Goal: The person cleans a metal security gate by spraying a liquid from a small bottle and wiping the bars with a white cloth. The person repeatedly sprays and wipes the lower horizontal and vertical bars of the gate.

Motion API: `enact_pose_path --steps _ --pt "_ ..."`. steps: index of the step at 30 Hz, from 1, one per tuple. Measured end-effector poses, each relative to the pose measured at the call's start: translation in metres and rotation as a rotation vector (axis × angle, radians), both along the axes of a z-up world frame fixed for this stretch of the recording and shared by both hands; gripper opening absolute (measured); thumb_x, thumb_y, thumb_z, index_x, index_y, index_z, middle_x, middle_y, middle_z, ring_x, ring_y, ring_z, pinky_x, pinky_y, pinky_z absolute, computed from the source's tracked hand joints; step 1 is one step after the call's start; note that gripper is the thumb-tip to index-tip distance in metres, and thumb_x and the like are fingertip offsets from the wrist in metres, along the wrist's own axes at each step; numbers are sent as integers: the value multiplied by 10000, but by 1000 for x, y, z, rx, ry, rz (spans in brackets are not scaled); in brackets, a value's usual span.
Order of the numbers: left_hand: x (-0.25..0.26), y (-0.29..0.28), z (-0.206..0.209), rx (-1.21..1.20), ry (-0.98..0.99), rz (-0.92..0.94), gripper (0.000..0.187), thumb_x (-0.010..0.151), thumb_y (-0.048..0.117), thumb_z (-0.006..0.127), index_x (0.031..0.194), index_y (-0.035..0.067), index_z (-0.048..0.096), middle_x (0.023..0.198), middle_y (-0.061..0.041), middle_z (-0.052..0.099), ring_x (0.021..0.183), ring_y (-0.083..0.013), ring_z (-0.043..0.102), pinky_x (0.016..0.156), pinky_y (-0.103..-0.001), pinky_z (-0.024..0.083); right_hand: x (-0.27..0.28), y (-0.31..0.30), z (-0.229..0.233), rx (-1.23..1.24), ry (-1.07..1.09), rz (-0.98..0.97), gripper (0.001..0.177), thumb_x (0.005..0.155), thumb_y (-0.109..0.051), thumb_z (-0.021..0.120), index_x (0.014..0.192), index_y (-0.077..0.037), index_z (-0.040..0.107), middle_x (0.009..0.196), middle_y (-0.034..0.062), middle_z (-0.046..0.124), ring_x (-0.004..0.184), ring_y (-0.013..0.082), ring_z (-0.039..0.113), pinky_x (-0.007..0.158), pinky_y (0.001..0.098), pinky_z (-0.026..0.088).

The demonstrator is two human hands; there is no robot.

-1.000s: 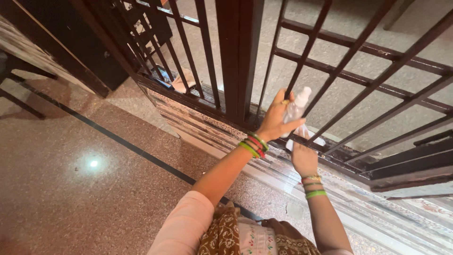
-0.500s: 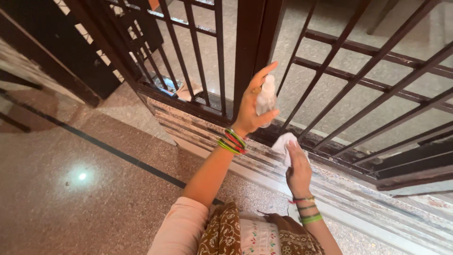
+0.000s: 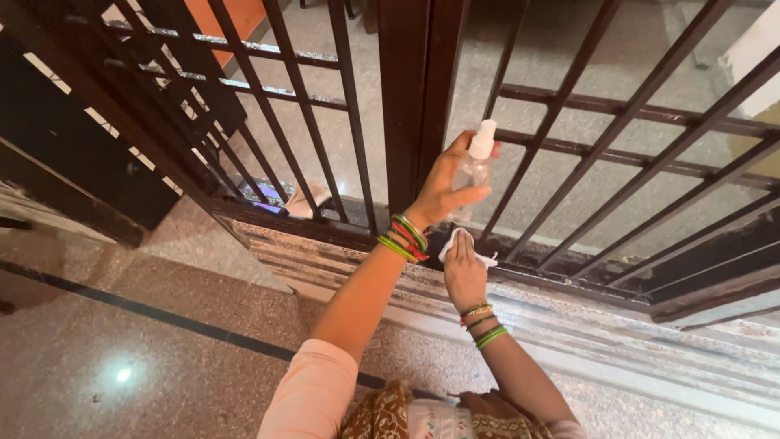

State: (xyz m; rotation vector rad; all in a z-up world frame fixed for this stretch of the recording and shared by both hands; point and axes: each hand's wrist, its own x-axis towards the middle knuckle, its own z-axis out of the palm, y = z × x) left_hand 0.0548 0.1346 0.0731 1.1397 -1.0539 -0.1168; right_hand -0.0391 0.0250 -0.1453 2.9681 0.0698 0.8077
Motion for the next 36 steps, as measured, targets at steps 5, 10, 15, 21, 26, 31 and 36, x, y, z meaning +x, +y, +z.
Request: enact_pose_path --steps 5,10,15,21,26,31,36 --pt "18 -8 -22 -56 158 -236 616 819 212 745 1354 59 481 966 -23 594 887 -105 558 820 -289 465 -3 -3 -4 -3 52 13 488 888 -85 552 1340 99 545 1508 231 511 1398 303 496 816 377 558" --pt "23 -2 -26 -11 152 -268 556 836 246 718 1310 61 496 962 -21 578 905 -113 527 848 -291 434 -31 -2 8 305 -14 160 530 858 15 547 1388 -5 563 1515 162 538 1408 275 545 1081 366 520" --pt "23 -1 -22 -18 158 -294 595 811 301 719 1309 65 497 962 -18 573 903 -118 520 859 -294 429 -64 12 45 1034 -546 347 503 990 -55 421 1481 35 480 1525 181 536 1432 308 536 1209 424 437" --pt "24 0 -19 -21 183 -324 612 806 322 722 1307 59 491 953 -16 563 914 -128 529 872 -299 437 -31 -9 177 997 -664 387 416 1147 -123 397 1533 31 425 1555 197 483 1465 305 491 1241 434 408" --pt "24 1 -18 -17 166 -323 611 809 325 720 1300 47 486 952 -11 551 895 -122 513 850 -294 422 5 -6 222 1442 -560 239 254 1098 -109 437 1299 40 484 993 85 578 727 223 527 604 372 442" --pt "26 0 -19 -4 170 -345 607 813 327 718 1297 42 487 957 -11 555 893 -118 509 839 -292 418 24 -21 156 1016 -641 250 206 1030 -11 415 1218 4 499 920 104 554 777 194 573 699 342 476" --pt "25 0 -19 -21 159 -347 605 816 329 710 1302 50 483 959 -9 560 910 -116 512 870 -283 419 29 -24 59 975 -587 189 211 983 -14 442 1188 6 486 870 127 553 755 248 597 697 370 482"
